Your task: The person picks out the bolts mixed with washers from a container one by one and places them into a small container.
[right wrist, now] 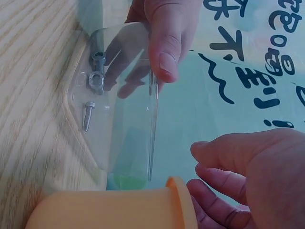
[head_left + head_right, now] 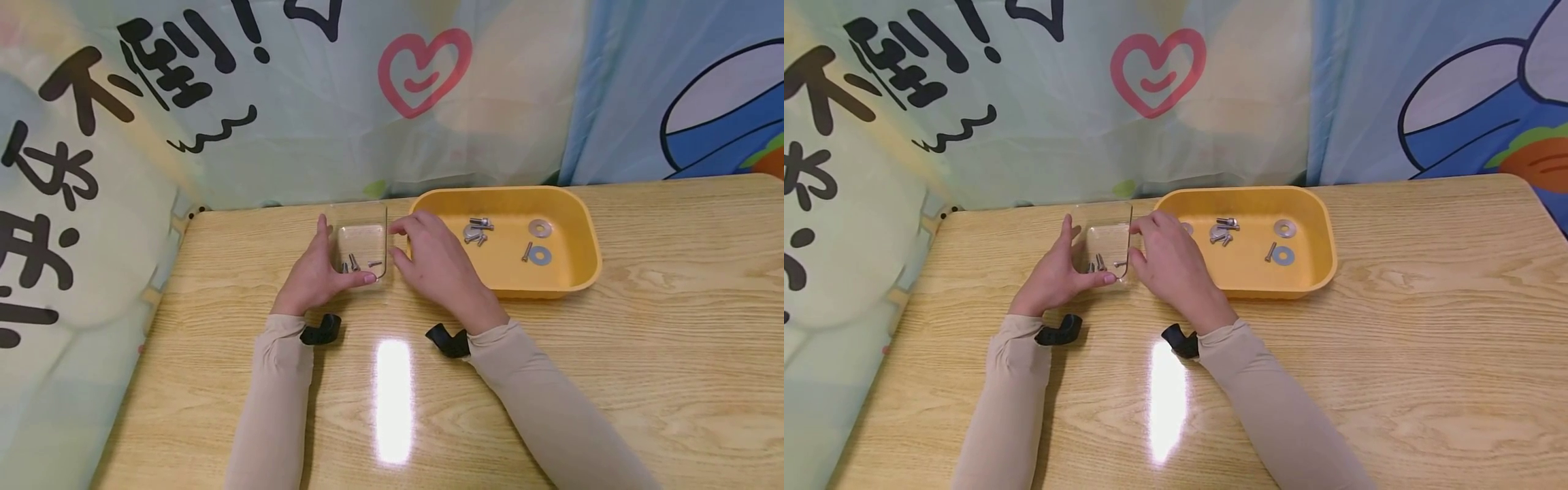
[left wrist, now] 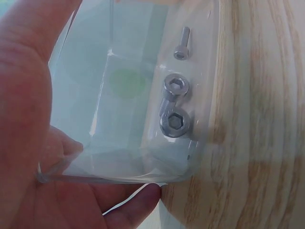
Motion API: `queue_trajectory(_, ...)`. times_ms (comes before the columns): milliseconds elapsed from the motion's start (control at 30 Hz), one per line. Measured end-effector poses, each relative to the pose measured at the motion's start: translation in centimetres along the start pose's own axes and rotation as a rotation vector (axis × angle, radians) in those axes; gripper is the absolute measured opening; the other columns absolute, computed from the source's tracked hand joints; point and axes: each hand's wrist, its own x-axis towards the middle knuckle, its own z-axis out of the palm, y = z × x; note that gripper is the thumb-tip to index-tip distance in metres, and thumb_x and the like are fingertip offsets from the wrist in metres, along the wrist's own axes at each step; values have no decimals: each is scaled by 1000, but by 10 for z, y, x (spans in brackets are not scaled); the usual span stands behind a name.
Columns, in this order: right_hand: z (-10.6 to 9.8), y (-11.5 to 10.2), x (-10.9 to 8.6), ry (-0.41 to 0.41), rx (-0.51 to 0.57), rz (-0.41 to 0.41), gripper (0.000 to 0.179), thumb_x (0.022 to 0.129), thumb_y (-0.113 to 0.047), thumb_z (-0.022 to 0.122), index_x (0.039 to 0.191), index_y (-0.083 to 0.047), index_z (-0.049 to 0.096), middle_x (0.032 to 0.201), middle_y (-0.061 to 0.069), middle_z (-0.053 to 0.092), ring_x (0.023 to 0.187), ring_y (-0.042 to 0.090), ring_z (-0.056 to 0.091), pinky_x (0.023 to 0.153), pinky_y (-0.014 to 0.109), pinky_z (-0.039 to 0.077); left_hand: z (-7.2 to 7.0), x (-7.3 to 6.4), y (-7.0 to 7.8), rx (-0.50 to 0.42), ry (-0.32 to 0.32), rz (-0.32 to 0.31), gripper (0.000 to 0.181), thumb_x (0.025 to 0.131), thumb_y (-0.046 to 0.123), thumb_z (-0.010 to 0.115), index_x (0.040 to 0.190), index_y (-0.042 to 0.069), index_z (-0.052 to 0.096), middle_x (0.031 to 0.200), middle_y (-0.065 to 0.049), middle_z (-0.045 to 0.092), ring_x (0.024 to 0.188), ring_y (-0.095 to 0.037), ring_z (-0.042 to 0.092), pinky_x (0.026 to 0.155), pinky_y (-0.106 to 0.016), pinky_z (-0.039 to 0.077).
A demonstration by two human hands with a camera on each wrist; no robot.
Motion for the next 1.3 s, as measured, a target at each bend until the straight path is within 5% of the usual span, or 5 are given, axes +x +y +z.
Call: queue_trajectory(1300,-16,7,-6,9,3,68,30,97,-19,67,121,-3,66,116,11,59,98,27,54,84,42,49,0,0,0,11,-8,-11,139,74,53,86,160,6,-12,166,-15,17,150,-32,22,117,-48,29)
